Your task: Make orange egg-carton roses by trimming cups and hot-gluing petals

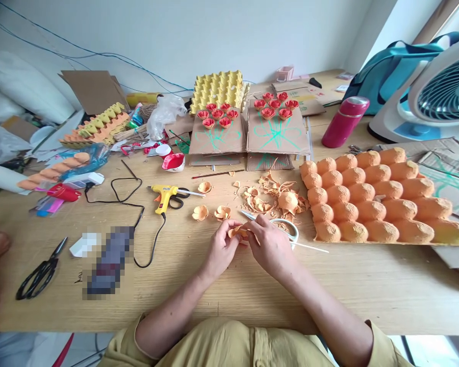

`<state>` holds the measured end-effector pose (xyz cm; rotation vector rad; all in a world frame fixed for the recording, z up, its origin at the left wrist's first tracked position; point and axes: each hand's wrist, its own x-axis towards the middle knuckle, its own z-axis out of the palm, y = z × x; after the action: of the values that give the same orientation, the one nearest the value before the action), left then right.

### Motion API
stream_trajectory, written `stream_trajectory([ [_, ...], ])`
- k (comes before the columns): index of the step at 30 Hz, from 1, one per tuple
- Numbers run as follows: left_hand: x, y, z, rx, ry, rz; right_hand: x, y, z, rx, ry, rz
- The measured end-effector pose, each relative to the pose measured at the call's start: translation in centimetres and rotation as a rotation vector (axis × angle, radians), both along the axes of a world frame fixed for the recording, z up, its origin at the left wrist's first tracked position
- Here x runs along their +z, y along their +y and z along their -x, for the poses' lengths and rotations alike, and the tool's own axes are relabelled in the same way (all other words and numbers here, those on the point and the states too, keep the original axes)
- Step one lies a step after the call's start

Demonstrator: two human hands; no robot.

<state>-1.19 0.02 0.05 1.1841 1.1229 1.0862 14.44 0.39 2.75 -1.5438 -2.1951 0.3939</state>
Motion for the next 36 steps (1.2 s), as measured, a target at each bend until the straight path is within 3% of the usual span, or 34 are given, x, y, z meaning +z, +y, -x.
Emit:
stream_trajectory([
  [6,-0.05,-0.13,-0.18,0.02,0.017,0.051,0.03,0.01,-0.04,0.023,0.051,0.055],
  [16,0.4,-0.18,0.24,0.008,0.106,-0.013,0.25,-0.03,-0.23,0.064,0.096,0.068],
  [24,0.48,0.08,0.1,0.022,0.004,0.086,-0.26,-0.4,-0.11,0.131,-0.179,-0.191],
  [30,0.56,0.1,0.42,0.042,0.118,-0.056,0.12,-0.09,-0.23,0.094,-0.019,-0.047],
  [36,0.15,0.25,0.51,0.028,0.069,0.028,0.08,-0.17,-0.21,0.108,-0.008,-0.052],
])
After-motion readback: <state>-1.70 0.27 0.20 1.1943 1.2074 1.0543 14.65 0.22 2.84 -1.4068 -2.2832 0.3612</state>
